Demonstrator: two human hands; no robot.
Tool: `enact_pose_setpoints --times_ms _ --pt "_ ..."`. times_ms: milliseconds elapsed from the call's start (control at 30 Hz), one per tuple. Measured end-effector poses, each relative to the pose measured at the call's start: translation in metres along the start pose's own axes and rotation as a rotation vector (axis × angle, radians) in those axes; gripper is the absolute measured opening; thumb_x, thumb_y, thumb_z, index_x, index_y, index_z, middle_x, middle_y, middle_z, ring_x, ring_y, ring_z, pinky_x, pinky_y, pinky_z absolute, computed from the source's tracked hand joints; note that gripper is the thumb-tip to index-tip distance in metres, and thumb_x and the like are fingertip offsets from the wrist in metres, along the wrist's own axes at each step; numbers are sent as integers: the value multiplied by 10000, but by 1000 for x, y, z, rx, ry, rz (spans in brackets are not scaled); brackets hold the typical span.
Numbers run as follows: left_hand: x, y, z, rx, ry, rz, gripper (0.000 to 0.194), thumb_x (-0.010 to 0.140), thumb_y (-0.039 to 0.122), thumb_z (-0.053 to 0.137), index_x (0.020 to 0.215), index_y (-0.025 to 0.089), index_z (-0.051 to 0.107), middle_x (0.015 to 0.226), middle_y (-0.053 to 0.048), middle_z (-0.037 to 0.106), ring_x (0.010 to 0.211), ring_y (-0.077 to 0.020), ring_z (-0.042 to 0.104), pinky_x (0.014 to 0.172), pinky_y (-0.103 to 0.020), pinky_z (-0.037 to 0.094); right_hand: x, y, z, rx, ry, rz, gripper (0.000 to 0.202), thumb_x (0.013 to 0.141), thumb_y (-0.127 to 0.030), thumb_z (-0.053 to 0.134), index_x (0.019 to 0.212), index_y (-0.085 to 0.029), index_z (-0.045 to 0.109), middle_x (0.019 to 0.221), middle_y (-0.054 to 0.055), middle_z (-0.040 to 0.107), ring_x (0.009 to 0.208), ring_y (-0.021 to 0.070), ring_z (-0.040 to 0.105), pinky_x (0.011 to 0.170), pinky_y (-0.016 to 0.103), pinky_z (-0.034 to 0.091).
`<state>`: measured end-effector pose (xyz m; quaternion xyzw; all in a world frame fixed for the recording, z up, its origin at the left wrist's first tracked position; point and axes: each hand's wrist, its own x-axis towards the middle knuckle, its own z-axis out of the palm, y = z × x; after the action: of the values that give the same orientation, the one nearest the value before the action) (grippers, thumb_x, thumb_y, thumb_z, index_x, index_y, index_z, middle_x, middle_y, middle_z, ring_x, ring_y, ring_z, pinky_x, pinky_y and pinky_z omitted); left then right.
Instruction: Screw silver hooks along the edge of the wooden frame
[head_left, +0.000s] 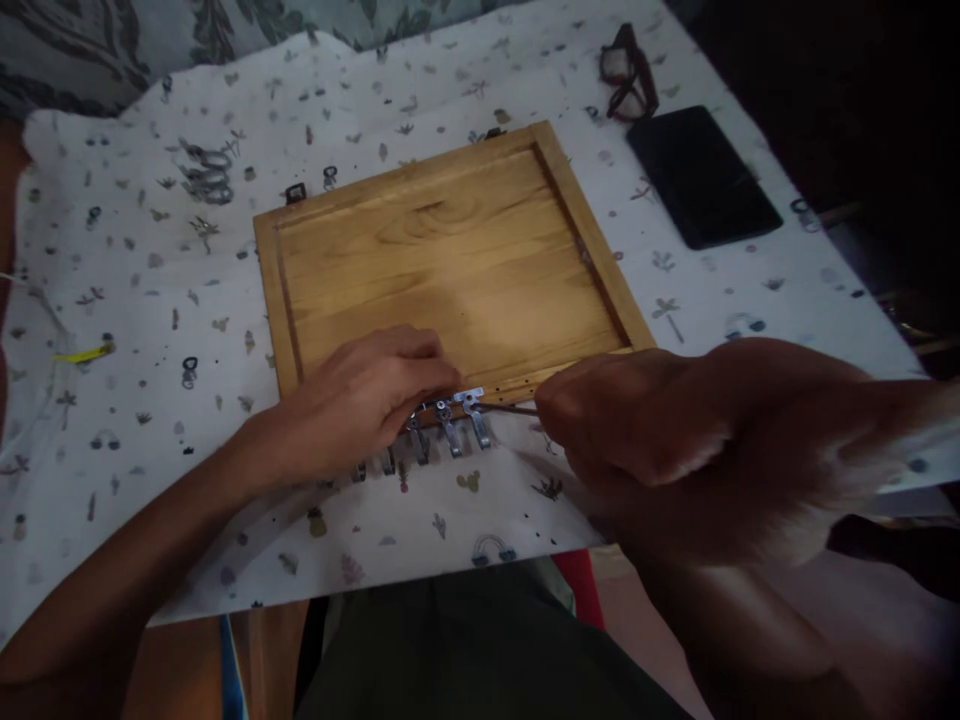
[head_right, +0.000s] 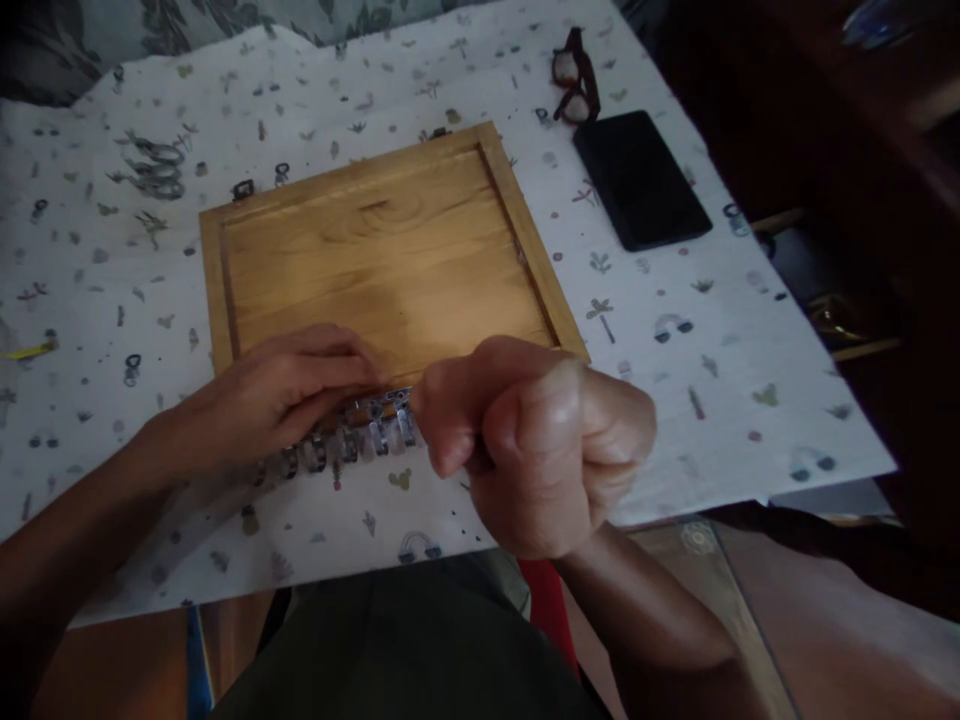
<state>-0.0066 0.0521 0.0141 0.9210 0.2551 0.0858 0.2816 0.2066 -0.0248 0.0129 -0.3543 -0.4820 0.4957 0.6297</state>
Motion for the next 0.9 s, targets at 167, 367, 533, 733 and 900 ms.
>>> enact_pose_setpoints --times_ms 167,367,533,733,900 --pt "-11 -5 11 135 69 79 362 1049 132 397 1196 224 714 1132 -64 713 1058 -214 633 900 -381 509 2 -2 8 11 75 -27 463 910 -514 720 537 -248 664 437 -77 315 359 71 244 397 293 401" --pt "-14 -8 15 278 133 192 351 1055 122 390 1197 224 694 1182 -81 685 1127 -236 587 921 -400 464 2 -4 13 -11 88 -17 475 914 -528 708 530 -254 657 423 -73 339 350 83 262 403 314 402" --pt "-12 -6 13 343 81 193 359 1052 95 377 1216 214 673 1240 -84 672 1233 -246 546 976 -408 424 0 -1 9 -7 61 -24 478 912 -508 720 526 -242 624 431 -79 346 353 78 264 406 300 407" --pt "-10 3 9 412 20 155 394 1079 164 315 1164 207 698 1130 -97 674 1091 -234 580 976 -423 417 4 -2 12 -16 54 -59 471 935 -521 686 551 -251 652 428 -80 321 337 72 241 393 295 384" --pt "-9 10 8 466 7 153 390 1087 211 332 1134 206 719 1065 -95 665 1070 -241 583 1015 -444 411 -2 6 5 -5 89 -2 522 921 -603 662 517 -278 603 443 -39 390 387 119 390 416 309 372"
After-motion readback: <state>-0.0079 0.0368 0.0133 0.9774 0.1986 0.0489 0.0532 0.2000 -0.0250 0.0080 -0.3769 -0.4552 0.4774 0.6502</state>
